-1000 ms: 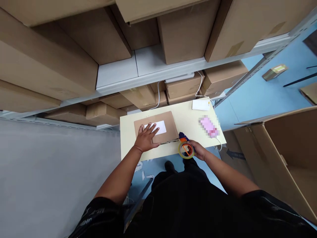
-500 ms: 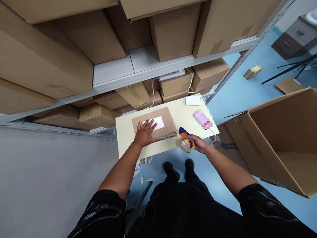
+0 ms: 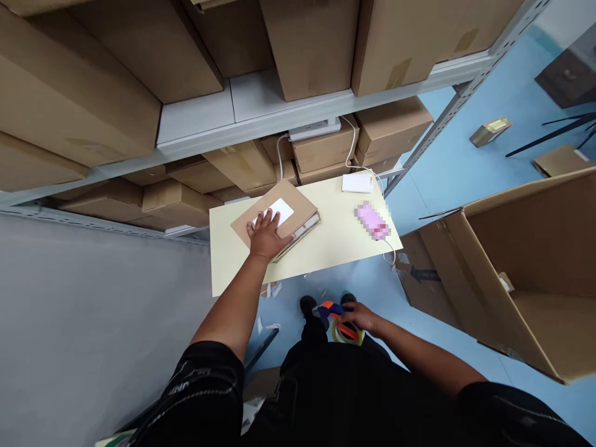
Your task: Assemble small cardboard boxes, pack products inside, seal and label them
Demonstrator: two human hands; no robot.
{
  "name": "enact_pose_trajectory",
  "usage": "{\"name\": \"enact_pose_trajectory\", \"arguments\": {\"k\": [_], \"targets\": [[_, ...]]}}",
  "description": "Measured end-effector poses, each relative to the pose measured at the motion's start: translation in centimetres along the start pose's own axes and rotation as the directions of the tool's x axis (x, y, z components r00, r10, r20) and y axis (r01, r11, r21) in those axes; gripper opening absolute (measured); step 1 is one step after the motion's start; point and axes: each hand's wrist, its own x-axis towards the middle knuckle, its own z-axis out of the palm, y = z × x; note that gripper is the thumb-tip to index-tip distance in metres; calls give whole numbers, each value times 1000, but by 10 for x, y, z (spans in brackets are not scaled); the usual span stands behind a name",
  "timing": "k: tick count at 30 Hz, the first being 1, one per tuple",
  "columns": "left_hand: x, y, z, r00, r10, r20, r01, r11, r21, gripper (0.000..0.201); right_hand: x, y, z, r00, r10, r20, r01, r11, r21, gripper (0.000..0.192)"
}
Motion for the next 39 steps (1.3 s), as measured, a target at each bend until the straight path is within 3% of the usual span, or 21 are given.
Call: {"name": "enact_pose_trajectory", "arguments": {"k": [2, 4, 12, 24, 39], "targets": [[0, 3, 0, 1000, -8, 3, 8, 1000, 6, 93, -4, 11, 0, 1000, -25, -19, 26, 997, 67, 36], [-1, 4, 0, 1000, -10, 3, 10, 1000, 15, 93, -4, 6, -4, 997, -65, -48, 72, 985, 156, 40], [-2, 4, -3, 999, 10, 38, -12, 998, 57, 93, -3, -54, -29, 983, -156, -102, 183, 912, 366, 51], [-5, 4, -4, 998, 35, 47, -37, 998, 49, 96, 6, -73, -20, 975, -105, -198, 181, 888, 422, 61], [-8, 2, -4, 998, 59, 18, -61, 995, 74, 92, 8, -81, -19, 972, -174, -156, 227, 861, 456, 47]]}}
